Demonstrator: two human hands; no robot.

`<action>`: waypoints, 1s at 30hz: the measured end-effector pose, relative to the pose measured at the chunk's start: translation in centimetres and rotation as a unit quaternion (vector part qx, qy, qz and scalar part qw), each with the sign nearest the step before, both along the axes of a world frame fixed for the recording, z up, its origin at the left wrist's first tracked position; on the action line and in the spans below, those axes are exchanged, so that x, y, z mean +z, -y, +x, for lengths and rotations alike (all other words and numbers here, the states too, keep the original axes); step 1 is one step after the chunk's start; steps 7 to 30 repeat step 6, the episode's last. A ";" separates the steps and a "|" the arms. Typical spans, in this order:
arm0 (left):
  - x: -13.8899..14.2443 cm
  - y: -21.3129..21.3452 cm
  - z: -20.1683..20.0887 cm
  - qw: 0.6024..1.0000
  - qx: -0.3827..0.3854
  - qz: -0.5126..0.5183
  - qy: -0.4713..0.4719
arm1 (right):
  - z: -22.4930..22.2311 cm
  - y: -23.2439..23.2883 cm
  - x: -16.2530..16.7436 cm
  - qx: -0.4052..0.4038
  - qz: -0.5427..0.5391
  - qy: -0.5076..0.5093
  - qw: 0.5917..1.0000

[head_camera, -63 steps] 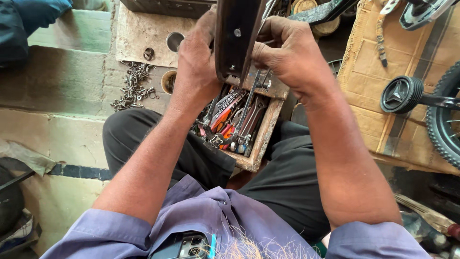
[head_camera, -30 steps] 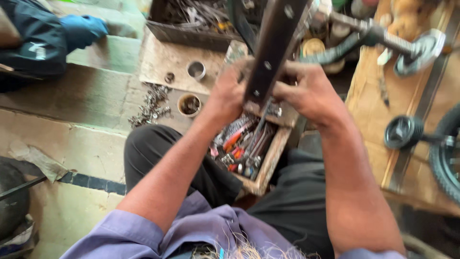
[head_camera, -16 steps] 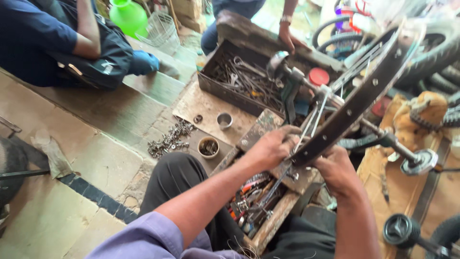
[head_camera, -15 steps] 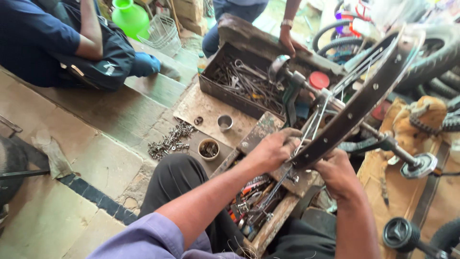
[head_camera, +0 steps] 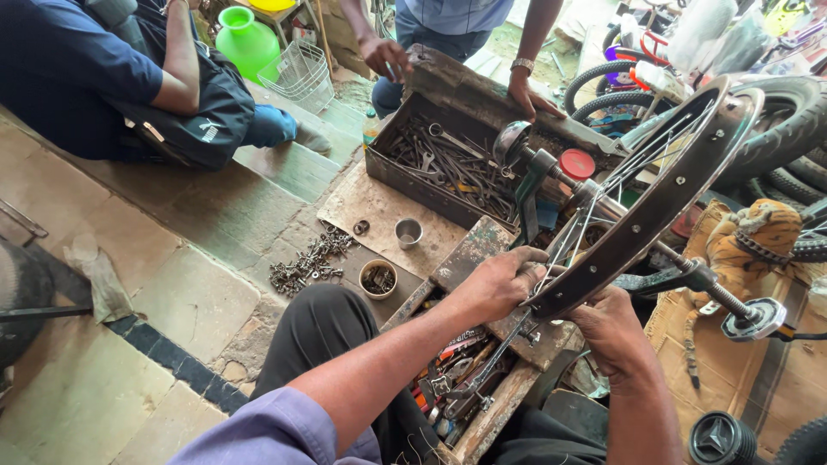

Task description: The person sits on the floor of a bicycle repair shop with a small bicycle wheel clamped in a truing stand. They spin the wheel, use a spoke wrench to turn spoke nipples, and check the rim alignment by hand as they adjust the spokes.

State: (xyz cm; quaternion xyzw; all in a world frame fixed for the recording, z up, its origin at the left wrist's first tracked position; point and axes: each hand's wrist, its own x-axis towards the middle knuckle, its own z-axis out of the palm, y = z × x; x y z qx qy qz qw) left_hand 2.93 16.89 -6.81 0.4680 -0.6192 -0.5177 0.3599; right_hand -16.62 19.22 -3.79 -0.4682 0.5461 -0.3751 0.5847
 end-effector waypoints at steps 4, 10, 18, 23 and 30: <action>-0.2 -0.1 0.0 1.000 -0.002 0.000 -0.003 | 0.0 0.0 0.0 -0.001 0.006 -0.006 1.000; -0.3 -0.1 0.0 1.000 -0.003 0.005 -0.002 | 0.0 -0.1 0.1 -0.003 0.012 0.002 1.000; -0.3 -0.1 0.0 1.000 -0.003 0.005 -0.002 | 0.0 -0.1 0.1 -0.003 0.012 0.002 1.000; -0.3 -0.1 0.0 1.000 -0.003 0.005 -0.002 | 0.0 -0.1 0.1 -0.003 0.012 0.002 1.000; -0.3 -0.1 0.0 1.000 -0.003 0.005 -0.002 | 0.0 -0.1 0.1 -0.003 0.012 0.002 1.000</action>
